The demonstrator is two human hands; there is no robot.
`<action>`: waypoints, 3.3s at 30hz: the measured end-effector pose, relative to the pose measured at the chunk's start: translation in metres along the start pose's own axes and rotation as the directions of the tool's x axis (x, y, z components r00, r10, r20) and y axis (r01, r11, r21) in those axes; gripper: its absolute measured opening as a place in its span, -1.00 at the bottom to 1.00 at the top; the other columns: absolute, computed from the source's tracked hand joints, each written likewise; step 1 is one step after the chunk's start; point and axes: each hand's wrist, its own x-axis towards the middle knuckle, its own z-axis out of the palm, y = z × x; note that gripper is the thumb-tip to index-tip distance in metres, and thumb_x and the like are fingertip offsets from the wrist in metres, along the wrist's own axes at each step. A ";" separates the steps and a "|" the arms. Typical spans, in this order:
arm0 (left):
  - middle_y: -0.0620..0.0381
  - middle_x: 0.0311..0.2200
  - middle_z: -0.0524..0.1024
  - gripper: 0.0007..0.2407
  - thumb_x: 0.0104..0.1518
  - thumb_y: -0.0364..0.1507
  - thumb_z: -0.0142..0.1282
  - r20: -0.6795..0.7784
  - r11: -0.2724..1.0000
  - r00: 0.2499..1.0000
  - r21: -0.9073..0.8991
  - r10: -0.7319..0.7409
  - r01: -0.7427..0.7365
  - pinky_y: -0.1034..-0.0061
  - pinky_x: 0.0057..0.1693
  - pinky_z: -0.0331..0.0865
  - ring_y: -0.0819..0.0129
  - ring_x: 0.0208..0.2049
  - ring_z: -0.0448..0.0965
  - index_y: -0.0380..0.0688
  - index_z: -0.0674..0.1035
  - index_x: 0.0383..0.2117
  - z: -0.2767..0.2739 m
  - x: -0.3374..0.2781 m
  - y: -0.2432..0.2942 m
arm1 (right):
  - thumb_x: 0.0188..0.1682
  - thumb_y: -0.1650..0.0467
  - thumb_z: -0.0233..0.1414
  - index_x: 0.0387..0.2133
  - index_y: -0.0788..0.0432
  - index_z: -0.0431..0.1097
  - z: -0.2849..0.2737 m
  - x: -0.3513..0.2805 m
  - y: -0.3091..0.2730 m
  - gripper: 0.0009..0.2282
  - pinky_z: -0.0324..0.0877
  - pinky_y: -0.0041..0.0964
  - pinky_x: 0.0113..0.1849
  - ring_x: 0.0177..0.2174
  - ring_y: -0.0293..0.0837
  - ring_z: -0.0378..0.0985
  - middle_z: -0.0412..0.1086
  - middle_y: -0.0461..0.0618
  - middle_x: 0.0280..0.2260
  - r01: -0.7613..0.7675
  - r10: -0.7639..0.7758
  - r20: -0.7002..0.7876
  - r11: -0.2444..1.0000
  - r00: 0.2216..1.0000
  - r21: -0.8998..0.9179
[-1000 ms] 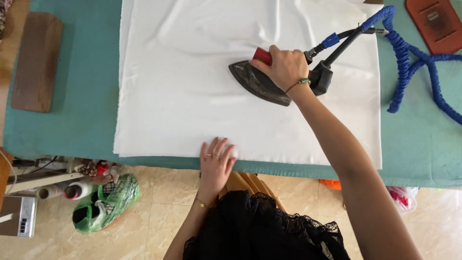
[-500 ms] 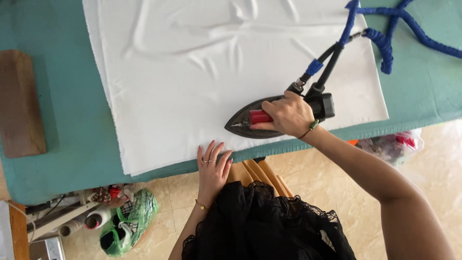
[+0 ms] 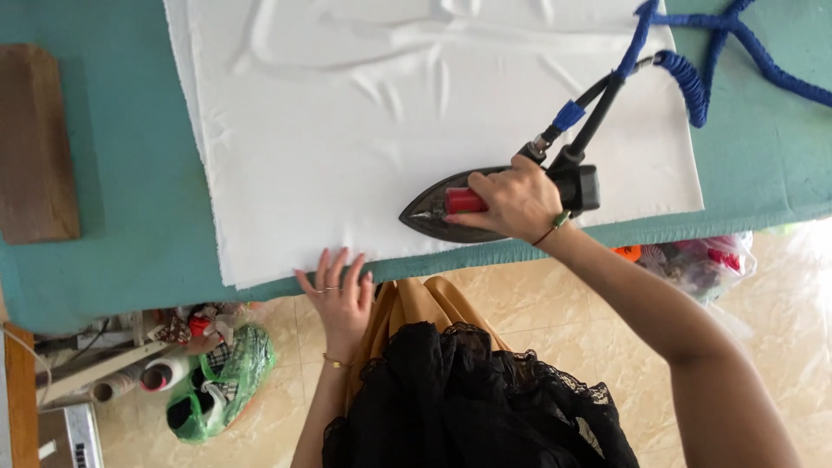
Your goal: Ironing a piece of white fabric on an ironing board.
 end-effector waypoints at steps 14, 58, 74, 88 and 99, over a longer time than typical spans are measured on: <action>0.00 0.48 -0.04 -0.47 0.31 -0.12 -0.01 0.043 0.950 0.958 0.148 -0.285 0.276 -0.31 0.43 -0.52 0.02 0.51 -0.20 0.04 0.27 0.40 -0.002 -0.018 -0.020 | -0.10 -0.20 -0.01 -0.56 0.10 0.43 -0.020 0.001 -0.030 -0.39 0.21 -0.35 -0.43 -0.79 -0.27 0.29 0.35 -0.19 -0.77 0.051 -0.051 -0.058 0.999 0.997 -0.005; 0.12 0.49 0.00 -0.48 0.38 -0.01 -0.24 0.013 0.951 0.969 0.193 -0.247 0.240 -0.26 0.45 -0.57 0.09 0.52 -0.20 0.12 0.28 0.41 0.000 -0.018 -0.023 | -0.03 -0.19 -0.03 -0.60 0.04 0.42 -0.011 -0.062 0.022 -0.42 0.26 -0.36 -0.47 -0.82 -0.31 0.22 0.32 -0.21 -0.81 -0.113 0.108 -0.050 0.988 0.993 -0.105; 0.11 0.47 0.08 -0.51 0.34 -0.12 -0.04 0.007 0.928 0.965 0.274 -0.263 0.251 -0.38 0.43 -0.42 0.03 0.51 -0.11 0.10 0.32 0.38 -0.087 -0.008 -0.123 | 0.02 -0.14 -0.04 -0.59 0.13 0.39 0.003 0.144 -0.143 -0.41 0.24 -0.32 -0.56 -0.86 -0.23 0.24 0.25 -0.16 -0.88 -0.150 0.151 -0.011 0.987 0.988 0.064; 0.23 -0.05 0.50 -0.88 0.26 -0.34 0.14 0.035 0.992 0.991 -0.023 0.128 -0.127 0.18 0.17 0.33 0.21 0.02 0.48 -0.03 0.61 -0.19 -0.118 0.039 -0.192 | 0.00 -0.11 -0.06 -0.54 0.13 0.39 0.060 0.319 -0.168 -0.45 0.32 -0.21 -0.53 -0.77 -0.13 0.43 0.37 -0.10 -0.79 -0.437 0.449 -0.108 0.892 0.887 0.114; 0.16 -0.13 0.59 -0.89 0.27 -0.39 0.06 -0.103 0.955 0.988 -0.261 0.119 -0.142 0.21 0.19 0.41 0.21 -0.03 0.54 -0.10 0.60 -0.33 -0.099 0.023 -0.218 | 0.00 -0.16 -0.14 -0.47 0.12 0.43 0.065 0.338 -0.171 -0.40 0.37 -0.26 -0.56 -0.76 -0.23 0.40 0.39 -0.13 -0.75 -0.416 0.424 -0.054 0.901 0.904 0.123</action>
